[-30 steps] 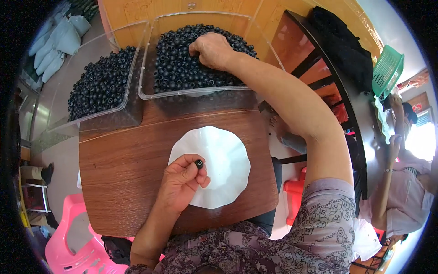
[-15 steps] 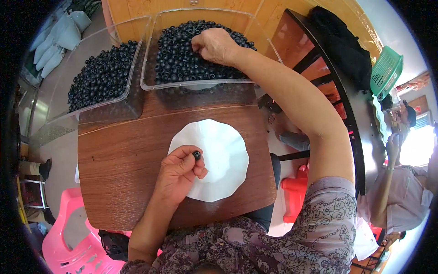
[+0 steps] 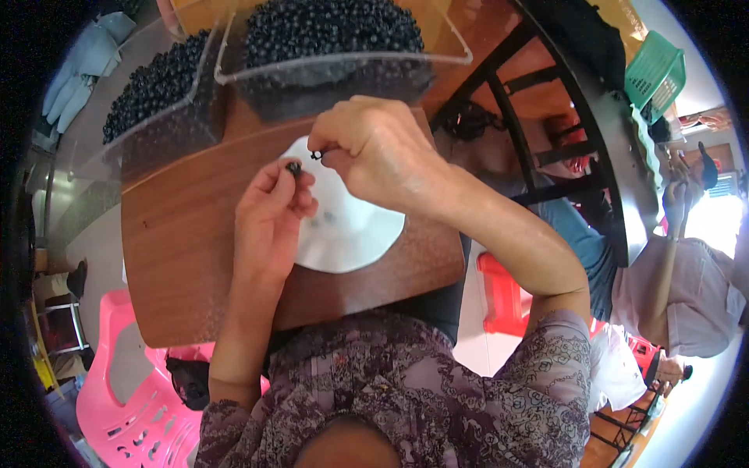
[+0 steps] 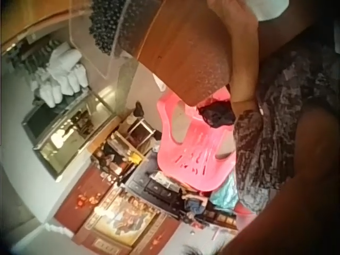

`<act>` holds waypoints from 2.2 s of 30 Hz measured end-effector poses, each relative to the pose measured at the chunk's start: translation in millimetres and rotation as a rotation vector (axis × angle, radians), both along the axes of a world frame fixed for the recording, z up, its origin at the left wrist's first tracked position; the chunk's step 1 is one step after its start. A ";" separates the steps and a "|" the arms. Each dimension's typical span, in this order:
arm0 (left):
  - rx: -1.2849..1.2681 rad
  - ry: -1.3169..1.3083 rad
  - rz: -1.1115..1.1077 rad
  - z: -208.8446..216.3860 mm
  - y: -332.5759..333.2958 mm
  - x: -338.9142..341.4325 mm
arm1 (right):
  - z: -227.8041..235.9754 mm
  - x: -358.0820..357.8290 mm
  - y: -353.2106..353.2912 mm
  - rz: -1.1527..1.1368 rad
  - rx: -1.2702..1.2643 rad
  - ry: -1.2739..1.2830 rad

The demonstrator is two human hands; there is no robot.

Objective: Assembling small metallic pins or components into black plastic housings by hand.

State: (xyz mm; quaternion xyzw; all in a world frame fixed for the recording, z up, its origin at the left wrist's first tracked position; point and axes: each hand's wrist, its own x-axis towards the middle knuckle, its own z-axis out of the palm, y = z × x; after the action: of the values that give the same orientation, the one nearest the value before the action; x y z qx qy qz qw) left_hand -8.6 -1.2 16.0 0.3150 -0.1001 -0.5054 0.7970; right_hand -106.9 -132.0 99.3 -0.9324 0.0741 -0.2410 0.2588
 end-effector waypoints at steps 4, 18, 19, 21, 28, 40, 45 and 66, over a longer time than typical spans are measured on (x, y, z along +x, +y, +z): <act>0.025 -0.071 0.106 -1.8 -1.3 -17.8 | -23.9 -9.2 19.7 -0.011 -0.123 0.060; -0.051 -0.004 0.243 -2.6 11.5 -39.4 | -41.6 -22.5 67.6 -0.251 0.579 -0.209; -0.077 0.012 0.195 -4.4 12.7 -37.6 | -39.3 -24.2 66.8 -0.252 0.578 -0.208; -0.081 0.024 0.148 -7.4 17.5 -35.7 | -32.9 -30.8 62.5 -0.252 0.541 -0.178; -0.035 -0.041 0.062 -2.7 27.0 -39.6 | -28.1 -34.9 55.1 -0.208 0.495 -0.177; 0.007 -0.118 0.030 2.5 30.4 -42.4 | -26.0 -42.9 54.8 -0.162 0.560 -0.095; 0.030 -0.092 -0.004 2.4 30.9 -43.2 | -28.6 -44.8 52.1 -0.148 0.496 -0.108; 0.039 0.076 -0.197 4.3 20.4 -44.0 | -43.5 -65.7 53.1 -0.165 0.586 -0.208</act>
State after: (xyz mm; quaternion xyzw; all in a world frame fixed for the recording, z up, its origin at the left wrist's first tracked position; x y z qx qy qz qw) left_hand -52.6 19.3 20.3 0.2997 -0.0906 -0.5948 0.7404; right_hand -172.6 -78.9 55.8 -0.7793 0.1890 -0.3236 0.5022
